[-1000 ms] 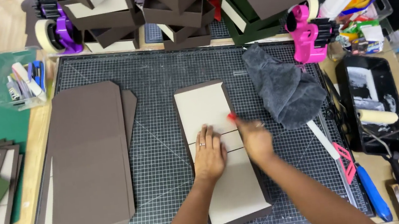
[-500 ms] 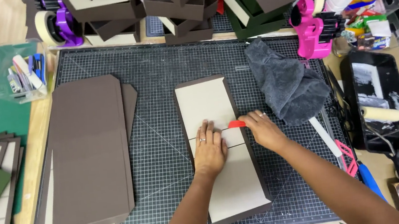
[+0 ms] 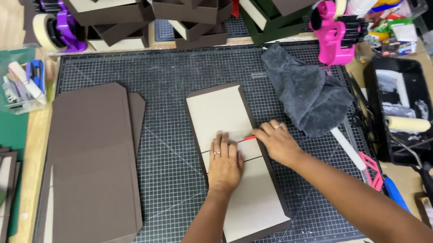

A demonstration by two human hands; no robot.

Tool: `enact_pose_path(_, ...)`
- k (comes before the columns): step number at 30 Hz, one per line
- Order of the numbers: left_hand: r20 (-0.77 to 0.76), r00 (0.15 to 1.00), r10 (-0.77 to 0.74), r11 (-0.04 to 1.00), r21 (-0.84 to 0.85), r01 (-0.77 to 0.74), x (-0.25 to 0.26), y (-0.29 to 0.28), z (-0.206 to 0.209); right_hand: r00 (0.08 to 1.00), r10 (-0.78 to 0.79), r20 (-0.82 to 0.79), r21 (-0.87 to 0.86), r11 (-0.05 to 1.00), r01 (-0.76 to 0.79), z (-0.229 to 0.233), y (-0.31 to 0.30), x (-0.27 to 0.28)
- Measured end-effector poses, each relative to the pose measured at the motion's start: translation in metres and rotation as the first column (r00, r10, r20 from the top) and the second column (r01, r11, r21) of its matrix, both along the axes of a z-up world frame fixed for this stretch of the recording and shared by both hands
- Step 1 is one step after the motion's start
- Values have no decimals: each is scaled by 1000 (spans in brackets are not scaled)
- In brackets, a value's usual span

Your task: The person assembles cardboard boxes by folding green and brown panels, applying glue with a roller, and pressing the pieces together using a small red plastic tool.

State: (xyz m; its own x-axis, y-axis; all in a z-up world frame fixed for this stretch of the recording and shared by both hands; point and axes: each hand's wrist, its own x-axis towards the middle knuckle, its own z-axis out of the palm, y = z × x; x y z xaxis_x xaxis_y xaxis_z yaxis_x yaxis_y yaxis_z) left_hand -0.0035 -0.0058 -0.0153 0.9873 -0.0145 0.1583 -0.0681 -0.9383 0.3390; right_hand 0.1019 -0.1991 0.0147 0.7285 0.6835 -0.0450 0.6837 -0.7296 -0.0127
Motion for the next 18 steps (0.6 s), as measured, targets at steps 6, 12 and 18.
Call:
enact_pose_path(6, -25, 1000, 6, 1000, 10, -6, 2, 0, -2, 975, -87, -202, 183, 975, 125, -4, -9, 9)
enact_pose_path(12, 37, 999, 6, 1000, -13, -6, -1, 1, -4, 982, -175, -73, -11, 984, 175, -7, -5, -68)
enact_pose_path(18, 168, 986, 21, 999, -29, -17, 11, 4, -10, 951, -295, 89, 61, 955, 290, -22, -6, -67)
